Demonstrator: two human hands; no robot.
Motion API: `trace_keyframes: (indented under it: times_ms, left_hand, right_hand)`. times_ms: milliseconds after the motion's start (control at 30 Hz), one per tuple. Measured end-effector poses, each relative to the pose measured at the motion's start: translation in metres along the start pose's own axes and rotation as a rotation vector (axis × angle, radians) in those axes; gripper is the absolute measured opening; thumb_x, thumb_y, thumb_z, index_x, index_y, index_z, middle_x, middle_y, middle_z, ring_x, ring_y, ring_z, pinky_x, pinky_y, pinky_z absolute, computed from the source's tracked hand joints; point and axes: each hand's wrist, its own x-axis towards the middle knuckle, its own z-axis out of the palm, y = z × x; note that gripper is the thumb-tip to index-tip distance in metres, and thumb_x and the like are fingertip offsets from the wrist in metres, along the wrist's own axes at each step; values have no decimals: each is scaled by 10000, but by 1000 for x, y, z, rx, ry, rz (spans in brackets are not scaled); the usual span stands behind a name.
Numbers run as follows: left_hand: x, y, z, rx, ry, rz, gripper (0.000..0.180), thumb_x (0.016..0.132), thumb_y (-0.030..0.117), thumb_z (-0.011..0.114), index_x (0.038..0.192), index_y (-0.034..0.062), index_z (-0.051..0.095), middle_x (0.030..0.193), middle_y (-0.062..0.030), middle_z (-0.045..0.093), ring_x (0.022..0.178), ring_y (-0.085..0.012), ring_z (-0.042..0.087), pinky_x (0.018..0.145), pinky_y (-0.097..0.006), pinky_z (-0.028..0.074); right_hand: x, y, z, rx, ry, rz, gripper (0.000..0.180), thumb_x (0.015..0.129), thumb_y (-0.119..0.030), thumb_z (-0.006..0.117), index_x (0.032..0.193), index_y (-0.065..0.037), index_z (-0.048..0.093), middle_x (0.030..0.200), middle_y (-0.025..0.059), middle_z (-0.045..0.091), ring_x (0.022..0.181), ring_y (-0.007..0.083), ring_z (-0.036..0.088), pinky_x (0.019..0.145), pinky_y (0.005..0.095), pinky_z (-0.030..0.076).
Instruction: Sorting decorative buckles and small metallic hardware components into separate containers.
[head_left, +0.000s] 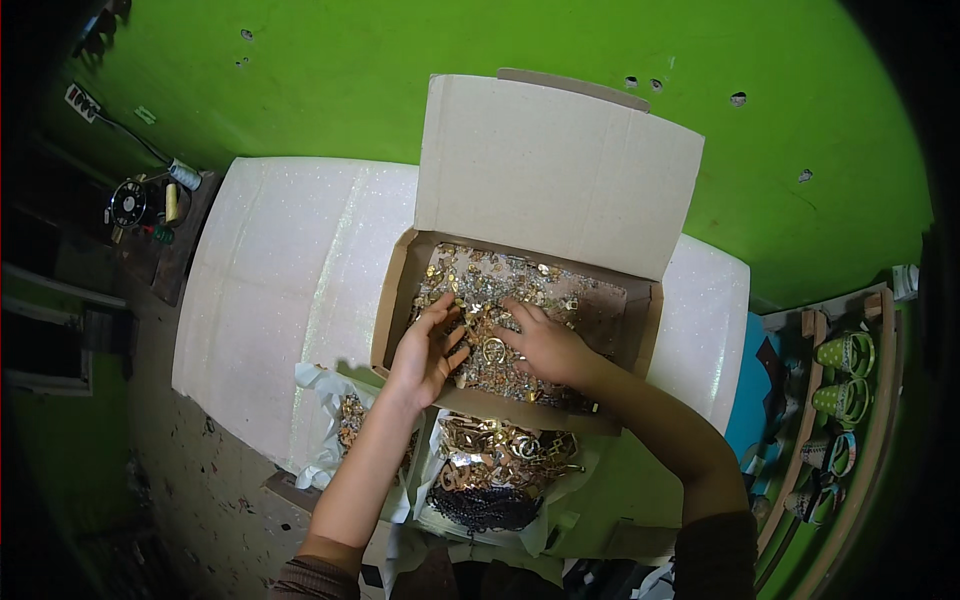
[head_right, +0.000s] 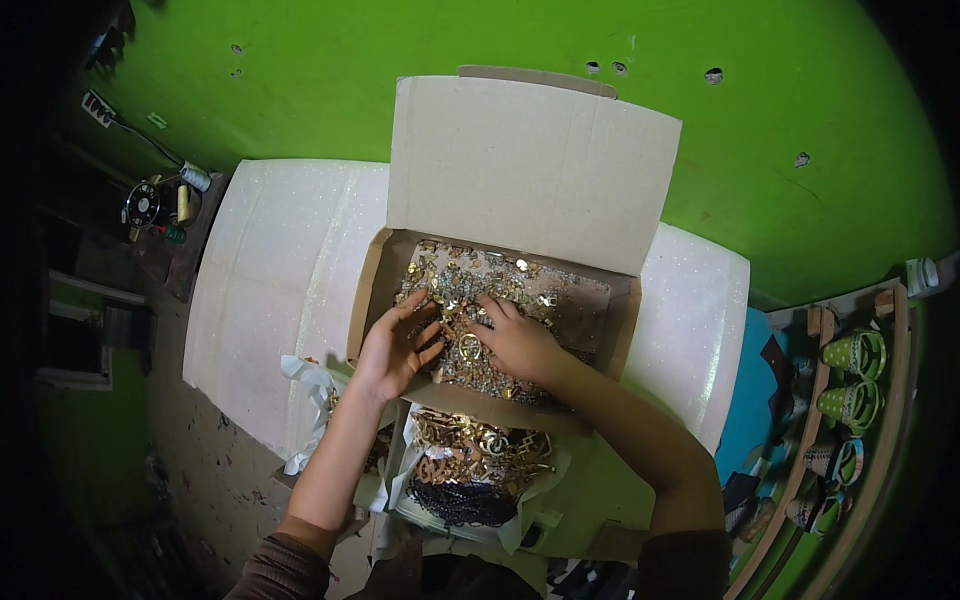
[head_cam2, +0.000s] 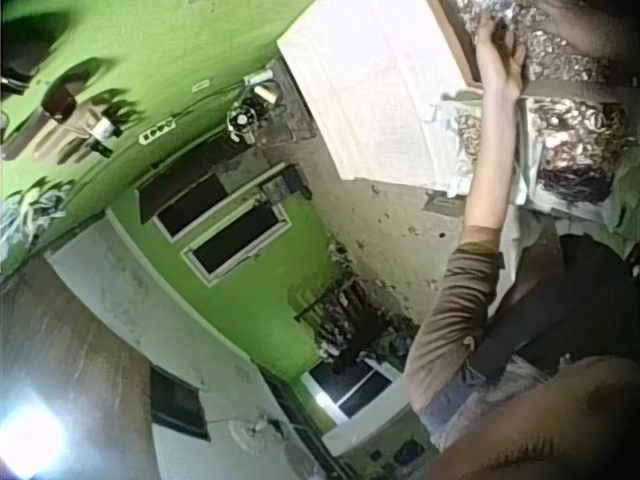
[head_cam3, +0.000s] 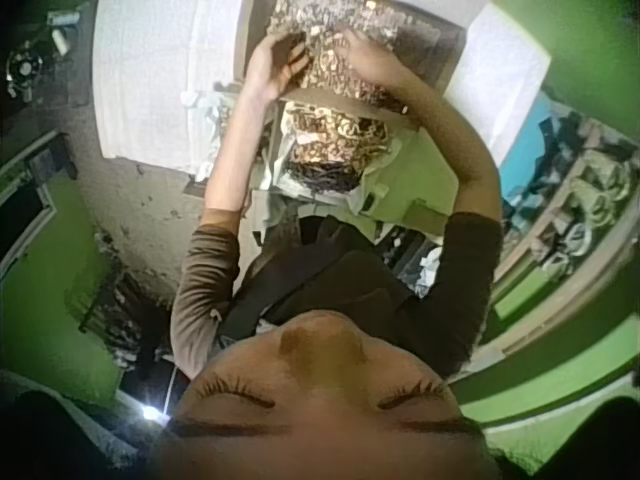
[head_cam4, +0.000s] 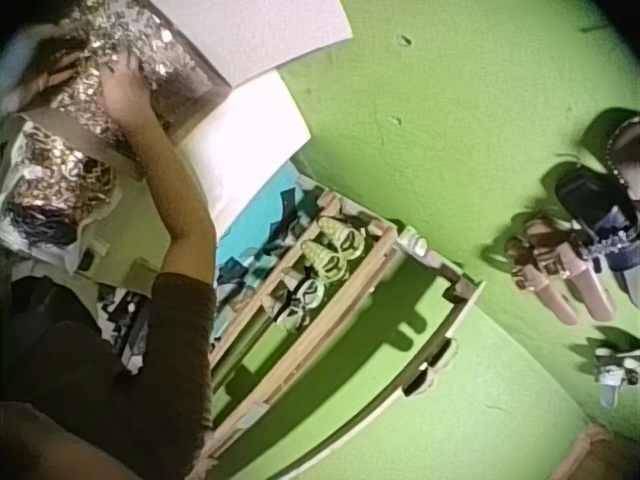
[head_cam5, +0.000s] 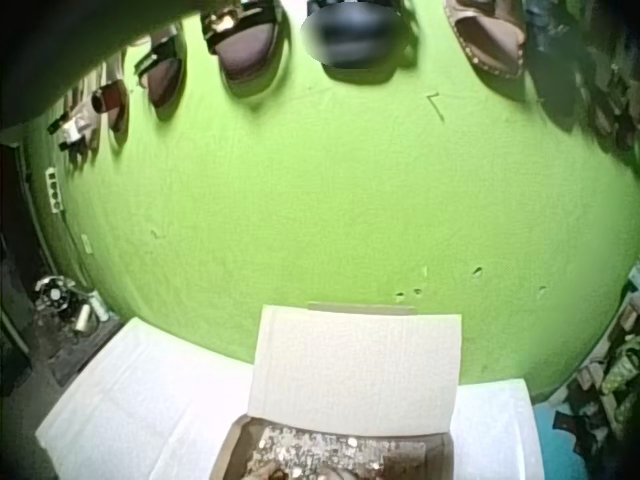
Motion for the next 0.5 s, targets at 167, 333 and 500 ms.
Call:
trace_keyframes:
  times_ms: [167,333,500]
  left_hand:
    - [2,-2,1,91,40,49,398,888,233,411,1269,125,448,1164,-35,484,985,-146,472,875,-323,416]
    - [3,-4,1,100,33,47,394,895,235,398,1264,110,450,1151,-33,513,1002,-141,476,880,-308,413]
    - [4,-5,-3,103,19,46,385,899,243,392,1253,104,455,1177,-40,516,1034,-146,476,887,-299,411]
  right_hand:
    - [-1,-3,3,-44,93,-19,547,654,-117,690,1166,-58,508,1327,197,312,1192,336,366,877,376,464]
    - [2,-5,-1,-3,33,18,435,655,-67,644,1071,-39,519,1229,181,388,1100,323,432,824,391,474]
    - [5,-8,2,37,-81,101,497,664,-100,676,1117,-51,480,1164,172,396,1083,330,431,811,392,472]
